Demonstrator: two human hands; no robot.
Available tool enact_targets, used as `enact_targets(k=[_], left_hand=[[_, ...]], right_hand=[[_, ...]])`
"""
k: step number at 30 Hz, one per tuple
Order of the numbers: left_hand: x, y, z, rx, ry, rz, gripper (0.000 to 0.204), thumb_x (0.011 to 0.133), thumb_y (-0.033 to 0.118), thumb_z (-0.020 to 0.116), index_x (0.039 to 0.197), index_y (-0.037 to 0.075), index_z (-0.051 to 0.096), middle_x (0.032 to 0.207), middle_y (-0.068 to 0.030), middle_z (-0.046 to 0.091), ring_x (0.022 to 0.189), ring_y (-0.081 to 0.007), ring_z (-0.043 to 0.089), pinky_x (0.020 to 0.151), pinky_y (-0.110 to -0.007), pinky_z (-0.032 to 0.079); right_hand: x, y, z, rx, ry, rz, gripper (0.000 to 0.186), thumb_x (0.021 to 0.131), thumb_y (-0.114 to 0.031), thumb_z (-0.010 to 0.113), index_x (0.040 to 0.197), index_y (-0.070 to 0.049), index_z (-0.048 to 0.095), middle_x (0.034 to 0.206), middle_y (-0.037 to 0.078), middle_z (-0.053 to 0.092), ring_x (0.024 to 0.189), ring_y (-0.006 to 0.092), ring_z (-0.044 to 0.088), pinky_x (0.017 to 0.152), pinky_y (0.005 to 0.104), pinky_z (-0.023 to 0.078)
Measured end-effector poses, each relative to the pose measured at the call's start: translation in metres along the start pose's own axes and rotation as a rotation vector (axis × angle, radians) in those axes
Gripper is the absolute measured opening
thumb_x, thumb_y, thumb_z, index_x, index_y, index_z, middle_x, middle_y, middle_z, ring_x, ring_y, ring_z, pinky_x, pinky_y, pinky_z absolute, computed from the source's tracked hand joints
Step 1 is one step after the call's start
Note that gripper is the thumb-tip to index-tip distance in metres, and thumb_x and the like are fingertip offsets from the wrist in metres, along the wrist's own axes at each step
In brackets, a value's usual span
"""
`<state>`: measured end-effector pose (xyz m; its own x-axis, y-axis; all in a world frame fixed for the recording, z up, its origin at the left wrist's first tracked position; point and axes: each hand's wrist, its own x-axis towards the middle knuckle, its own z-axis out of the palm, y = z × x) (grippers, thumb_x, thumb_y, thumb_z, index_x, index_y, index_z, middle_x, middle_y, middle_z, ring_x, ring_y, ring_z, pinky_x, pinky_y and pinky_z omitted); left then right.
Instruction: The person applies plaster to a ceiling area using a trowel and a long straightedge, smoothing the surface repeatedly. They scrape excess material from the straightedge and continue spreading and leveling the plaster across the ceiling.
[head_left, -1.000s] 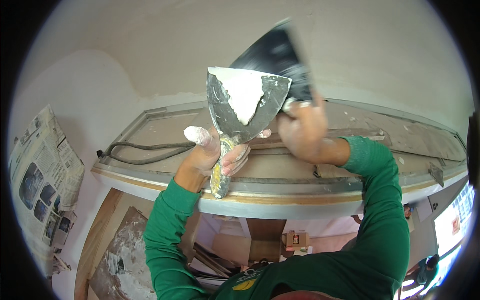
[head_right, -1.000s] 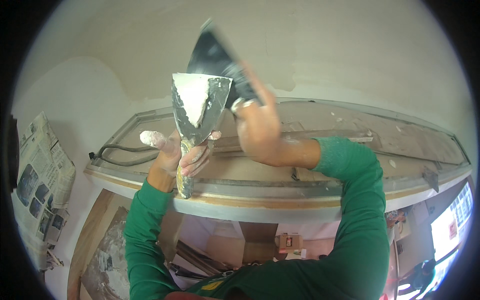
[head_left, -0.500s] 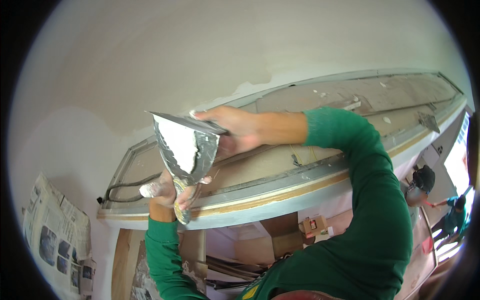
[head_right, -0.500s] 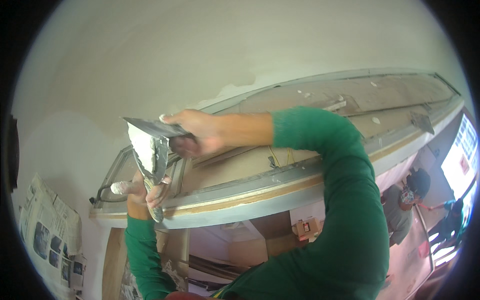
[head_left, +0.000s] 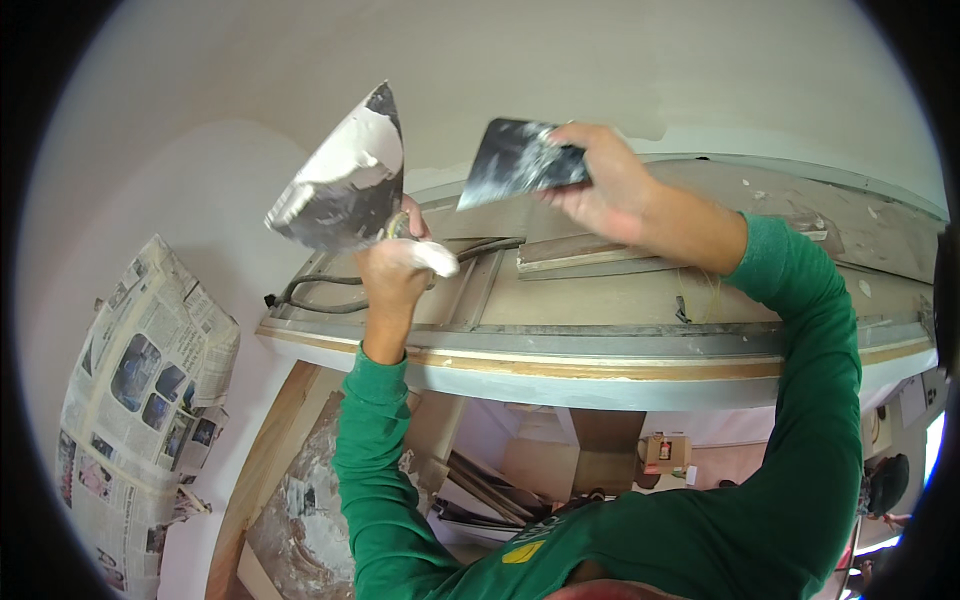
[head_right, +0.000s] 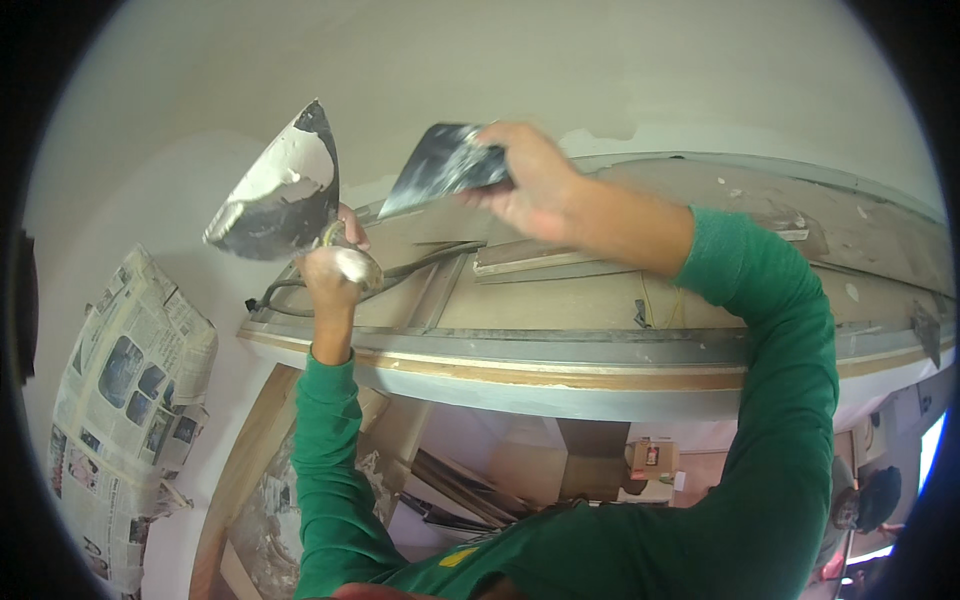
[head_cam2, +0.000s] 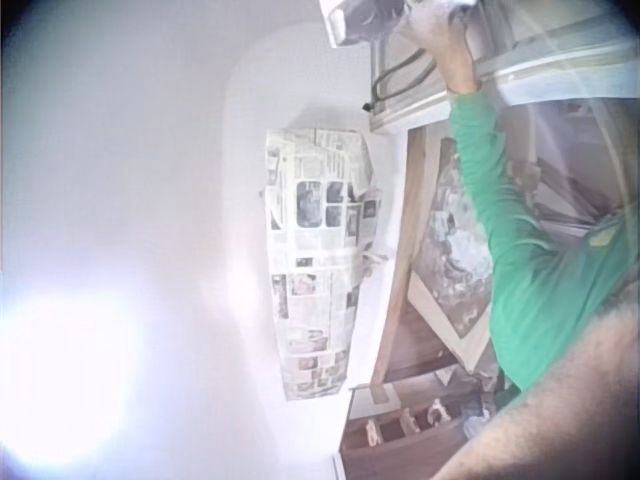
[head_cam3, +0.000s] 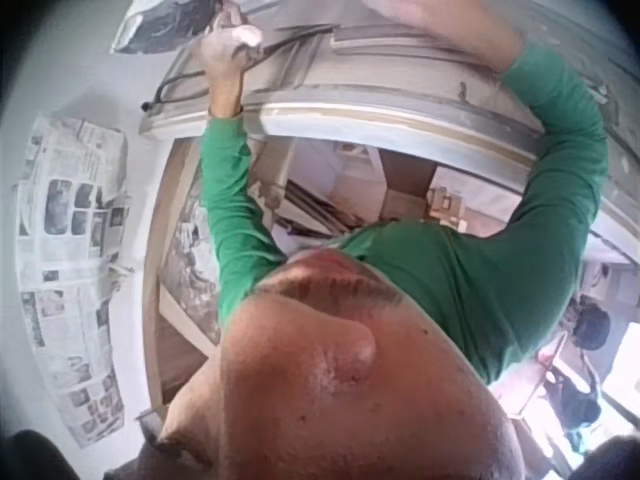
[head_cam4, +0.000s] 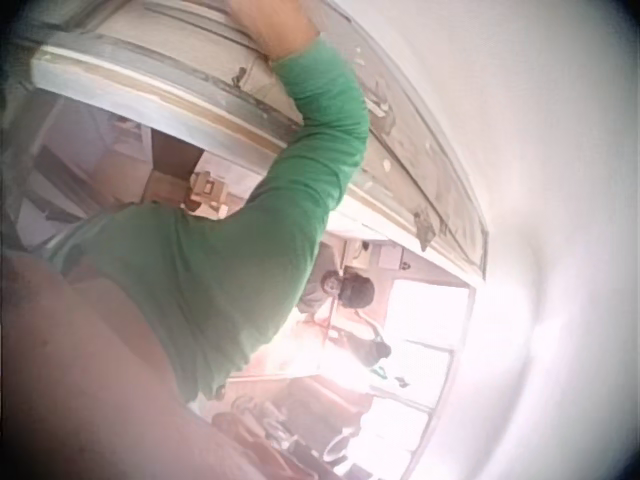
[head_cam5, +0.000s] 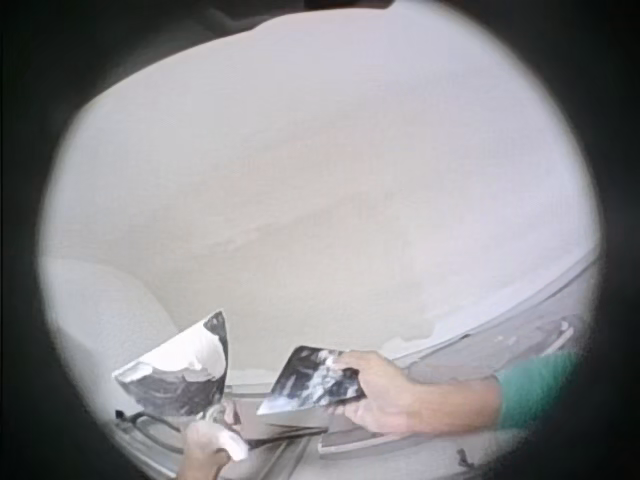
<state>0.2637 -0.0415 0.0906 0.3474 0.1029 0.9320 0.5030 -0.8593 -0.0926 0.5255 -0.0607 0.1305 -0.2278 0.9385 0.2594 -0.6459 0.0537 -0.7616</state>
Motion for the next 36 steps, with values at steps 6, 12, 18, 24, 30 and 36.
enact_targets(k=[6,12,18,24,30,36], left_hand=[[0.017,0.026,0.026,0.127,0.010,0.024,0.094,0.055,0.030,0.091,0.135,0.004,0.050,0.084,-0.0103,0.067,0.067,-0.0197,0.063,0.061,-0.031,0.050],[0.034,-0.026,0.042,0.389,-0.105,0.010,0.099,0.058,0.055,0.080,0.142,0.013,0.047,0.072,-0.0099,0.065,0.055,-0.0232,0.059,0.052,-0.033,0.047],[0.023,-0.112,0.063,0.661,-0.345,-0.111,0.096,0.059,0.067,0.073,0.138,0.016,0.052,0.066,-0.0093,0.063,0.055,-0.0276,0.060,0.052,-0.037,0.048],[0.007,-0.137,0.073,0.433,-0.220,-0.221,0.090,0.063,0.062,0.076,0.136,0.015,0.054,0.066,-0.0113,0.063,0.058,-0.0286,0.061,0.056,-0.038,0.049],[-0.001,-0.130,0.068,0.260,-0.286,-0.331,0.086,0.062,0.060,0.078,0.130,0.011,0.059,0.061,-0.0094,0.057,0.054,-0.0264,0.055,0.056,-0.037,0.047],[0.001,-0.134,0.057,0.206,-0.264,-0.464,0.075,0.063,0.058,0.081,0.115,0.006,0.065,0.056,-0.0065,0.049,0.052,-0.0226,0.050,0.053,-0.037,0.043]], right_hand=[[-0.038,0.006,0.037,0.037,-0.145,-0.010,0.022,0.091,-0.011,0.044,0.108,0.002,0.047,0.108,0.013,0.054,0.097,0.0262,0.061,0.091,0.0429,0.055],[-0.023,-0.022,0.019,-0.032,-0.090,-0.121,0.018,0.089,-0.013,0.052,0.103,-0.003,0.052,0.107,0.009,0.059,0.095,0.0211,0.060,0.086,0.0379,0.050],[0.040,-0.097,-0.011,0.003,0.063,-0.366,0.029,0.093,-0.008,0.043,0.119,0.004,0.048,0.115,0.019,0.055,0.108,0.0291,0.056,0.100,0.0441,0.047],[0.115,-0.172,-0.075,-1.348,0.419,-1.294,0.039,0.085,0.001,0.049,0.124,-0.002,0.051,0.124,0.013,0.052,0.113,0.0316,0.052,0.098,0.0439,0.042],[0.154,-0.232,-0.085,-2.679,0.368,-1.863,0.045,0.083,-0.005,0.053,0.128,-0.009,0.051,0.123,0.009,0.052,0.118,0.0277,0.046,0.100,0.0441,0.036],[0.206,-0.234,-0.096,-2.711,0.585,-1.975,0.048,0.082,-0.009,0.056,0.129,-0.012,0.051,0.124,0.004,0.051,0.117,0.0238,0.046,0.097,0.0434,0.035]])
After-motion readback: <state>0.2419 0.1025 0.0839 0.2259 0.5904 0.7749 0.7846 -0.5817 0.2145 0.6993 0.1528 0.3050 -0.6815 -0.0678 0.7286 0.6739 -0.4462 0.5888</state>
